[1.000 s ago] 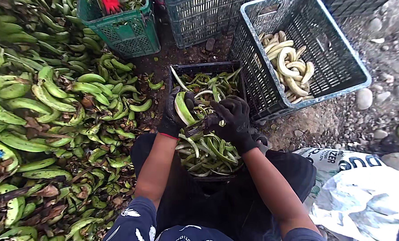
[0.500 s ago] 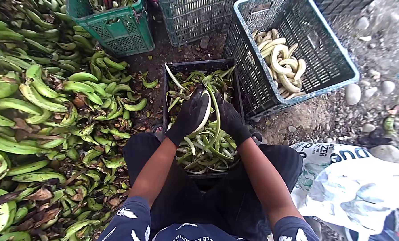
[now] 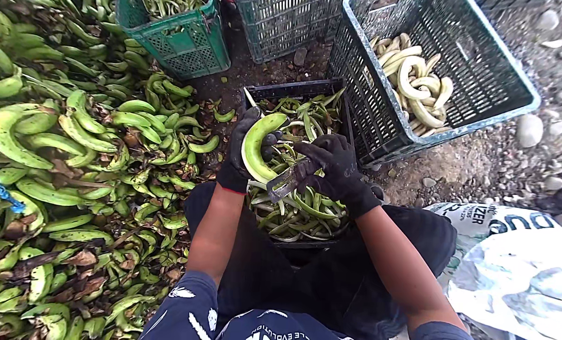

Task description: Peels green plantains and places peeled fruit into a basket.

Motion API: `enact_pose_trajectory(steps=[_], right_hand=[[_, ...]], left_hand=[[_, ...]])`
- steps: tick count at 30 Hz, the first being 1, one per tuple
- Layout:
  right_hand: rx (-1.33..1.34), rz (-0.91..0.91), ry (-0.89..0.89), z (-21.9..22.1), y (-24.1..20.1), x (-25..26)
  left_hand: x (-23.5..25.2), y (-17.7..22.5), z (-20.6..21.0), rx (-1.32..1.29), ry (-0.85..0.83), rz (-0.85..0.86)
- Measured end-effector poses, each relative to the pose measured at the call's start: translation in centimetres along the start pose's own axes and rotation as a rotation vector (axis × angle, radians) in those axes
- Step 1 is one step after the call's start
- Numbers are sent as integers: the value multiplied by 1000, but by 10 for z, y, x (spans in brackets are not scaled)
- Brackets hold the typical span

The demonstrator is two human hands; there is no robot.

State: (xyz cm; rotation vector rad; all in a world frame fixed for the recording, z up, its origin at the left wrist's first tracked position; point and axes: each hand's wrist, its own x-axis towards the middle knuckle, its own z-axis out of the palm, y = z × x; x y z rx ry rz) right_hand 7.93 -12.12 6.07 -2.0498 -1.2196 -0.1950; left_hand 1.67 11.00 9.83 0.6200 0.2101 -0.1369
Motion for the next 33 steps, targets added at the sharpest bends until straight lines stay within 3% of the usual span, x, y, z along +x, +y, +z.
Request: enact_pose_trajectory(steps=[4, 8, 16, 22, 26, 31, 33], right_hand=[[-4, 80, -61, -3, -7, -3], [-9, 106, -99, -2, -15, -3], [-46, 109, -73, 8, -30, 3], [-4, 429, -100, 14, -37, 12], [193, 715, -155, 24, -21, 18], [370, 943, -79, 26, 4, 21], [391, 951, -58, 23, 13, 20]], left_hand=[[-3, -4, 10, 226, 139, 119], [-6, -1, 12, 345, 122, 213], [-13, -7, 9, 495, 23, 93], [-6, -14, 8, 583, 204, 293], [9, -39, 2, 743, 437, 517], [10, -57, 8, 892, 346, 481], [9, -57, 9, 788, 301, 447]])
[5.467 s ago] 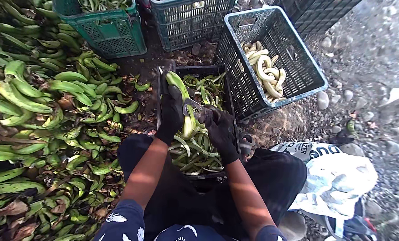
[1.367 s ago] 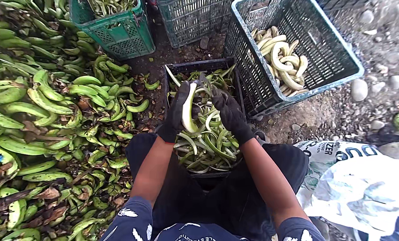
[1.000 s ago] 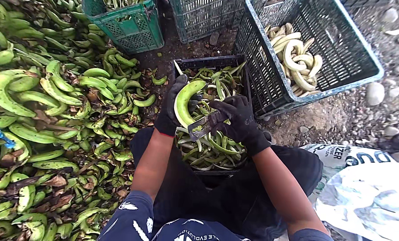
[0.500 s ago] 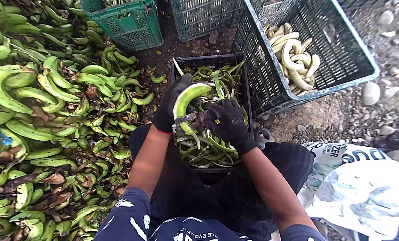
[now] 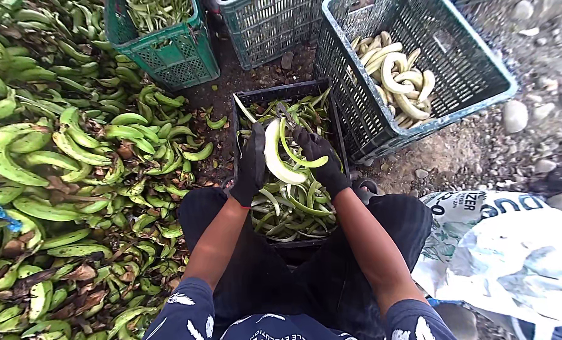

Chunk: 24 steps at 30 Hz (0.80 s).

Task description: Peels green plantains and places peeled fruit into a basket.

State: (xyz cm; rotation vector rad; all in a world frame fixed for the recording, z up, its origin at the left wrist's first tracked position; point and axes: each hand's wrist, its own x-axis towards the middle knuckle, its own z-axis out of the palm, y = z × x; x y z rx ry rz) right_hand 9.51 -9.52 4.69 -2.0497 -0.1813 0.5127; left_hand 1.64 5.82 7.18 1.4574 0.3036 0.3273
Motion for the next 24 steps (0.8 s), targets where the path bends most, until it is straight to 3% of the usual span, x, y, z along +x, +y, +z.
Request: enact_pose_trajectory(steps=[4, 7, 11, 13, 16, 21, 24], right_hand=[[4, -10, 75, -17, 11, 7], [-84, -119, 41, -26, -6, -4], [-168, -441, -213, -26, -8, -21], [-228, -564, -300, -23, -2, -30], [-329, -575, -358, -26, -3, -44], [-376, -620, -310, -19, -5, -52], [-388, -541, -300, -14, -11, -54]], left_hand=[[-3, 16, -5, -421, -78, -108], [3, 13, -21, -651, -139, -246], [2, 22, -31, -298, -168, -157], [3, 26, -36, -257, -163, -135], [4, 32, -46, -239, -223, -69], [5, 33, -53, -92, -291, 82], [6, 35, -52, -11, -284, 107]])
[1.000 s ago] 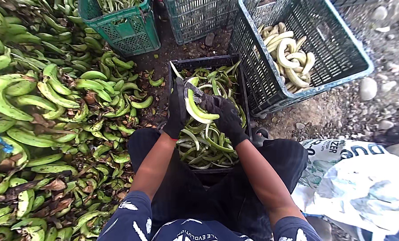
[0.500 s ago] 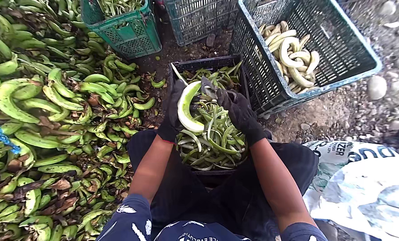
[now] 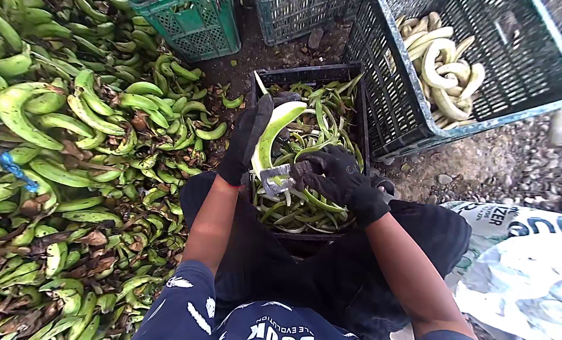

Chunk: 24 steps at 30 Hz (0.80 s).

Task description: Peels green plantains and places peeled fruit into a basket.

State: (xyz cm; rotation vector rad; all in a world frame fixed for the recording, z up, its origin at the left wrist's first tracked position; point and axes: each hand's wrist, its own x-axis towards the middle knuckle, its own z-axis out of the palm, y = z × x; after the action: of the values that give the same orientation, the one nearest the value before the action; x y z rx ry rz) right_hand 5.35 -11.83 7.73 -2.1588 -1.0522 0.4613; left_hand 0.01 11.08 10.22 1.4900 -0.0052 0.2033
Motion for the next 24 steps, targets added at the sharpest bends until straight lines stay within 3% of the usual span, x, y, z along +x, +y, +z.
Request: enact_pose_trajectory(steps=[5, 9, 16, 21, 24], right_hand=[[-6, 182, 49, 5, -11, 18], [0, 319, 164, 12, -14, 32], [124, 465, 343, 15, 12, 56], [288, 543, 399, -12, 28, 46], [166, 554, 303, -28, 25, 35]], left_hand=[[2, -4, 4, 117, 60, 68], [4, -16, 11, -40, 247, 74], [-12, -36, 42, 86, 475, -46], [-21, -19, 37, -177, 346, -85], [-25, -18, 18, -251, 350, -175]])
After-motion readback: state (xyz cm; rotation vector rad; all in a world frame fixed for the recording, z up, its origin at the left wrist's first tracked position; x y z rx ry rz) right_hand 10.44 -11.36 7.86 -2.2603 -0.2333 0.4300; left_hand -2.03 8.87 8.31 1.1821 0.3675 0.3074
